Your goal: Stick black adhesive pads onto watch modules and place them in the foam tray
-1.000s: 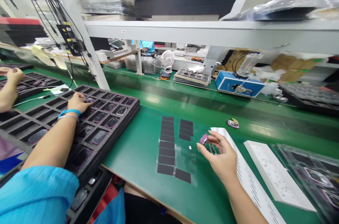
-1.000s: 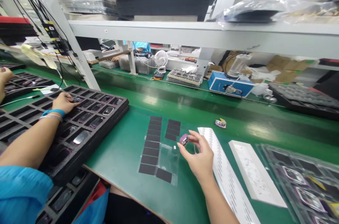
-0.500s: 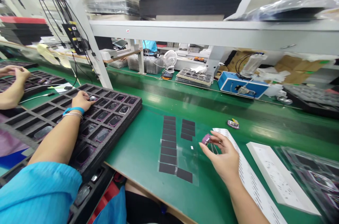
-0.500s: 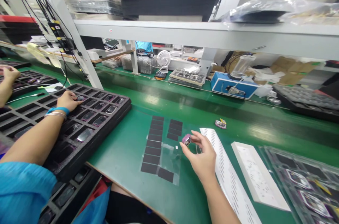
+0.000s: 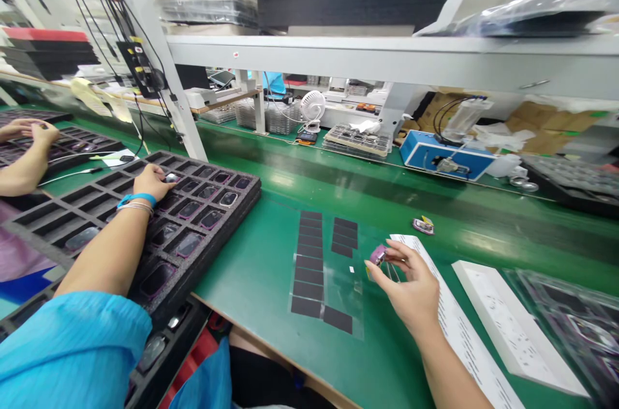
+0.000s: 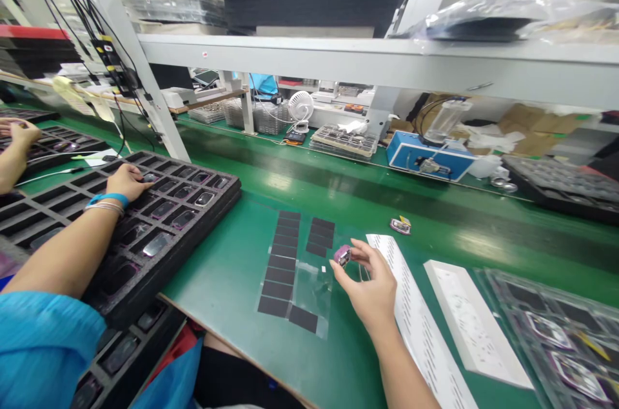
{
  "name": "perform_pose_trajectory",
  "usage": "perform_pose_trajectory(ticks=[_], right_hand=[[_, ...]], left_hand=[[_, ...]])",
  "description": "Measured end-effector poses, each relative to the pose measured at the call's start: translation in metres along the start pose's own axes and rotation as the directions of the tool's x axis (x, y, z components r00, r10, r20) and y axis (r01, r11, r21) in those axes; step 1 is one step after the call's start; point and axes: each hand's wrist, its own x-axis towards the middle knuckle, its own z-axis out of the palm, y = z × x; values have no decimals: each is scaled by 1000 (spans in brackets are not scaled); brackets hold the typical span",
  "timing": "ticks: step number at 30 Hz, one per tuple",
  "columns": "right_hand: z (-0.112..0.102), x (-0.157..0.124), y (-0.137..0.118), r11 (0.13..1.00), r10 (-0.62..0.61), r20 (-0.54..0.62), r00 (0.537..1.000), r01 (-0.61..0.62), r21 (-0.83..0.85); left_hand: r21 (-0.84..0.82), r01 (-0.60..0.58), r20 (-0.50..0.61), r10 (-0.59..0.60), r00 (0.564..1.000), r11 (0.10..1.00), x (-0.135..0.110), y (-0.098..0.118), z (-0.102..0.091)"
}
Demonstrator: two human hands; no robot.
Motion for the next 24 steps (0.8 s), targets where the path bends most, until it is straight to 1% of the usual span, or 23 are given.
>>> perform_pose_trajectory(ticks=[10, 24], right_hand=[[-1, 0, 0, 1000, 7, -2, 1000, -7, -15], [-1, -1, 2, 1000, 17, 7, 1000, -17, -14]], left_hand=[[1, 5, 0, -5, 1000, 1000, -1, 1, -1], [0, -3, -2, 3, 1000, 1000, 3, -3, 2]])
